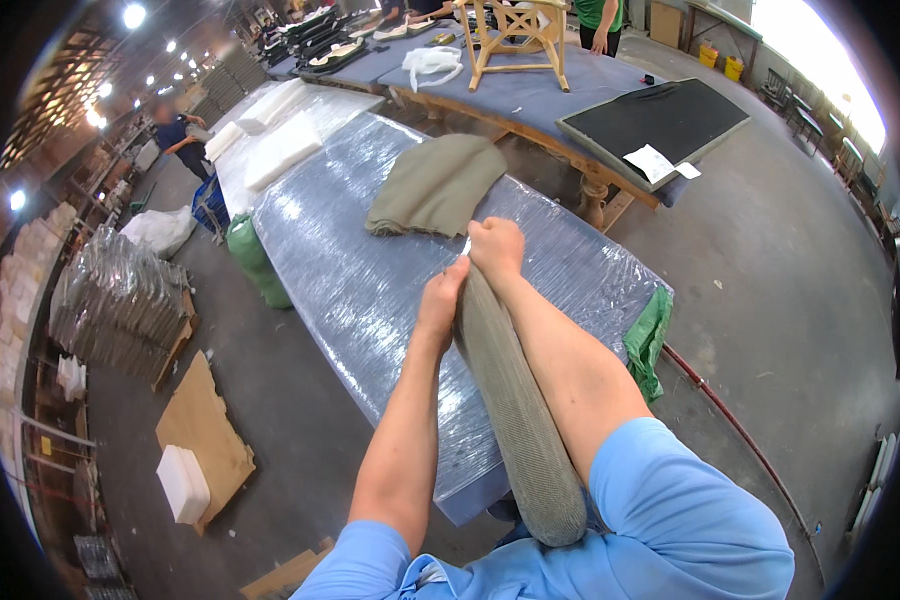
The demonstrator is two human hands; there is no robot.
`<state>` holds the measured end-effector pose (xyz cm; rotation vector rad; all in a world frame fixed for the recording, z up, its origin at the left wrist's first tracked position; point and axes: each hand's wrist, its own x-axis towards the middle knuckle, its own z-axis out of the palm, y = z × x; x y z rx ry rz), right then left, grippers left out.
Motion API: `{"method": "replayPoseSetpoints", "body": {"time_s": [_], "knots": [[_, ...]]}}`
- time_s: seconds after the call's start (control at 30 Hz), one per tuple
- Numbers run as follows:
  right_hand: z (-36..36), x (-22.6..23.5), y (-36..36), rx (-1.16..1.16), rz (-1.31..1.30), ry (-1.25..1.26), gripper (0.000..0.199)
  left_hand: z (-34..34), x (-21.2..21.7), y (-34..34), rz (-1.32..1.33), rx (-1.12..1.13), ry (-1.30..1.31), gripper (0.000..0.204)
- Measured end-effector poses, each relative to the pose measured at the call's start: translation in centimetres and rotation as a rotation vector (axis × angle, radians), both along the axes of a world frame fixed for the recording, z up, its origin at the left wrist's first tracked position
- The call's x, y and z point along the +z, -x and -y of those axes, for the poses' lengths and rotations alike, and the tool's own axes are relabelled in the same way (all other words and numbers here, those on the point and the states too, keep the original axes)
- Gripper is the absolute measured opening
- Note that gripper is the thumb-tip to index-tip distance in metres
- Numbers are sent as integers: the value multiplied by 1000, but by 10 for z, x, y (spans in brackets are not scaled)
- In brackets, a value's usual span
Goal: The person folds a green fabric cushion cover on a plastic-covered table, repeatedly rolling and tucking the edges. The person then places the folded cushion on a stack and handles a white foam piece and a green bag.
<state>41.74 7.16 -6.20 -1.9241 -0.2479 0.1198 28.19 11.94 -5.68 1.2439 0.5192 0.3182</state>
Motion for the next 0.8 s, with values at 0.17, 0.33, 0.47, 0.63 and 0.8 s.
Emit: {"method": "replayPoseSetpoints", "body": {"time_s": [0.17, 0.33, 0.47, 0.63, 0.8], "knots": [[14, 4, 11, -22, -47, -33, 30, 15, 11, 4, -26, -76, -58, 26], [16, 6, 26, 9, -52, -61, 34, 18, 13, 13, -50, -34, -22, 27], [15, 1, 34, 56, -42, -83, 36, 14, 11, 24, -51, -29, -43, 35], [29, -9, 26, 38, -6, -121, 38, 11, -8, 44, 64, -196, 121, 42], [53, -11, 9, 131, -21, -199, 42, 24, -16, 28, 35, -257, 30, 47]]}}
